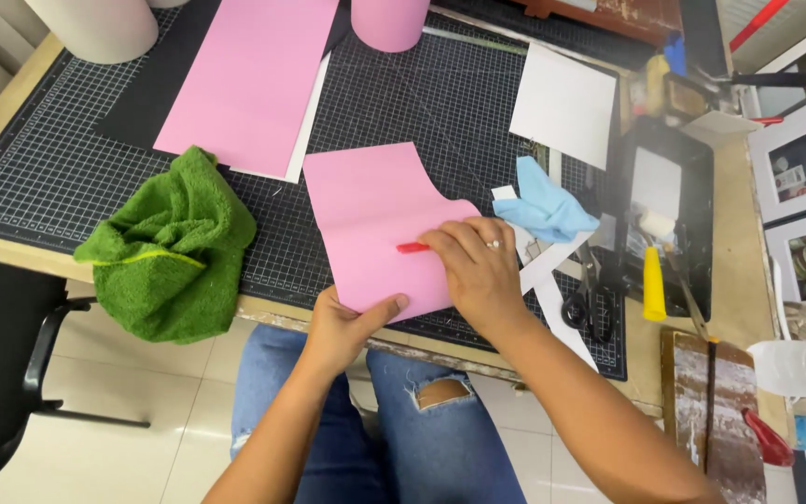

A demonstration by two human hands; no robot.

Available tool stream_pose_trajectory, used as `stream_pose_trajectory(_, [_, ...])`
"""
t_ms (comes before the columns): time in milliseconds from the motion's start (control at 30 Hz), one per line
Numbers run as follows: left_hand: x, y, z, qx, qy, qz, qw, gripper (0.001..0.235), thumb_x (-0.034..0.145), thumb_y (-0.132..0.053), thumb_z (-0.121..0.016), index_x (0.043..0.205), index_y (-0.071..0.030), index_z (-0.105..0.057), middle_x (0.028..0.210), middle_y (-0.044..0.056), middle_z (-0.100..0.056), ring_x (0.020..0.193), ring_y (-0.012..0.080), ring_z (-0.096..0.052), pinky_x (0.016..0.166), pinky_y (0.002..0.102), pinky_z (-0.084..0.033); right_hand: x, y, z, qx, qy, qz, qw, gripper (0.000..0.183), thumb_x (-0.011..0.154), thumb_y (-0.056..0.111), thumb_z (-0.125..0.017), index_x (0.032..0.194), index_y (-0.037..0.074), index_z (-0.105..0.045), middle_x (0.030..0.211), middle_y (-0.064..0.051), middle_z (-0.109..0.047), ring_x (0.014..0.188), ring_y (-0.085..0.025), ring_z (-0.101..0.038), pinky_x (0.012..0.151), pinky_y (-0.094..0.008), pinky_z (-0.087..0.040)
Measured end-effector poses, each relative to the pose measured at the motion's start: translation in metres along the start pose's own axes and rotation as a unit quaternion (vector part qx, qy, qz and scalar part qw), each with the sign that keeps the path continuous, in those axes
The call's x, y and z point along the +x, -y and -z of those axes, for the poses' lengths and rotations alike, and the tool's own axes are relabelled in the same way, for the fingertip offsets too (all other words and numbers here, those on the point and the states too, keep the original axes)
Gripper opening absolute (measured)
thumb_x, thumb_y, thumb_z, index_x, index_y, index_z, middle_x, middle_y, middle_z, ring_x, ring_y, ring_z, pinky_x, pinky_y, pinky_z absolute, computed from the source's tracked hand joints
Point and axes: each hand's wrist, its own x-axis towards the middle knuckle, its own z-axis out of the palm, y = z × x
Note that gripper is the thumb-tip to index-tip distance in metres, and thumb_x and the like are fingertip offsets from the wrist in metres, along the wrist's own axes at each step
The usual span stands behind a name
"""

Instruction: Applying adhesive to paper and smoothing it onto a surface using various tools

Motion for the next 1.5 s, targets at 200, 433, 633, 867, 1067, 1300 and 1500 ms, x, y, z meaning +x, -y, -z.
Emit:
stream_pose_trajectory(200, [-0.001, -0.001, -0.003, 0.006, 0.006, -0.007, 1.0, 0.025, 0.07, -0.007, -0.093, 0.076, 0.001, -0.07, 0.061, 0.011, -0.068, 0.06, 0.0143, -0.058, 0.05, 0.025, -0.044, 0.013, -0.018, -0.012, 0.015, 0.08, -0.008, 0.997, 0.022, 0.107, 0.021, -0.049, 0.119, 0.021, -0.067, 0.103, 0.0, -0.064, 0.107, -0.024, -0.056, 0.098, -0.043, -0.042])
stream_pose_trajectory(433, [-0.008, 0.015, 0.004, 0.003, 0.018, -0.013, 1.0, 0.024, 0.071, -0.005, -0.091, 0.077, 0.004, -0.07, 0.064, 0.014, -0.07, 0.064, 0.0168, -0.061, 0.055, 0.026, -0.046, 0.036, -0.041, -0.031, 0.057, 0.194, -0.029, 0.979, 0.022, 0.106, 0.022, -0.053, 0.124, 0.023, -0.064, 0.105, 0.001, -0.065, 0.107, -0.024, -0.056, 0.095, -0.041, -0.044])
stream_pose_trajectory(633, [-0.006, 0.012, 0.005, 0.004, 0.032, -0.015, 0.999, 0.023, 0.072, -0.005, -0.091, 0.077, 0.003, -0.07, 0.064, 0.015, -0.072, 0.064, 0.017, -0.062, 0.054, 0.027, -0.046, 0.047, -0.057, -0.011, 0.133, 0.194, -0.067, 0.97, 0.023, 0.105, 0.018, -0.055, 0.123, 0.024, -0.066, 0.102, 0.0, -0.066, 0.105, -0.03, -0.059, 0.09, -0.047, -0.046])
stream_pose_trajectory(867, [0.006, 0.014, 0.002, 0.008, 0.027, -0.022, 0.999, 0.029, 0.074, -0.01, -0.091, 0.084, 0.006, -0.07, 0.068, 0.015, -0.07, 0.066, 0.0201, -0.064, 0.057, 0.03, -0.051, -0.07, -0.005, 0.015, 0.03, -0.051, 0.006, 0.998, 0.024, 0.106, 0.02, -0.051, 0.119, 0.021, -0.071, 0.118, -0.003, -0.065, 0.108, -0.031, -0.055, 0.098, -0.047, -0.041])
stream_pose_trajectory(1067, [0.0, 0.005, -0.007, 0.017, 0.034, -0.02, 0.999, 0.027, 0.073, -0.009, -0.091, 0.084, 0.006, -0.071, 0.069, 0.015, -0.07, 0.07, 0.0198, -0.061, 0.058, 0.032, -0.051, -0.074, -0.004, -0.002, 0.005, -0.071, -0.005, 0.997, 0.031, 0.107, 0.017, -0.049, 0.122, 0.026, -0.074, 0.116, 0.001, -0.065, 0.108, -0.026, -0.053, 0.1, -0.044, -0.038])
stream_pose_trajectory(1300, [-0.001, 0.003, -0.004, 0.037, 0.023, -0.011, 0.999, 0.031, 0.072, -0.011, -0.091, 0.086, 0.008, -0.07, 0.069, 0.015, -0.068, 0.07, 0.0215, -0.061, 0.058, 0.036, -0.051, -0.017, -0.014, 0.001, 0.0, 0.002, 0.003, 1.0, 0.029, 0.108, 0.012, -0.046, 0.121, 0.024, -0.069, 0.105, 0.002, -0.062, 0.105, -0.024, -0.056, 0.096, -0.041, -0.042])
stream_pose_trajectory(1500, [-0.004, 0.039, 0.005, 0.042, 0.037, -0.007, 0.998, 0.03, 0.072, -0.011, -0.092, 0.089, 0.007, -0.075, 0.071, 0.018, -0.072, 0.072, 0.0209, -0.063, 0.06, 0.035, -0.052, 0.018, -0.036, -0.015, 0.003, 0.148, 0.007, 0.989, 0.026, 0.108, 0.021, -0.045, 0.124, 0.025, -0.066, 0.105, 0.002, -0.062, 0.11, -0.022, -0.054, 0.096, -0.038, -0.041])
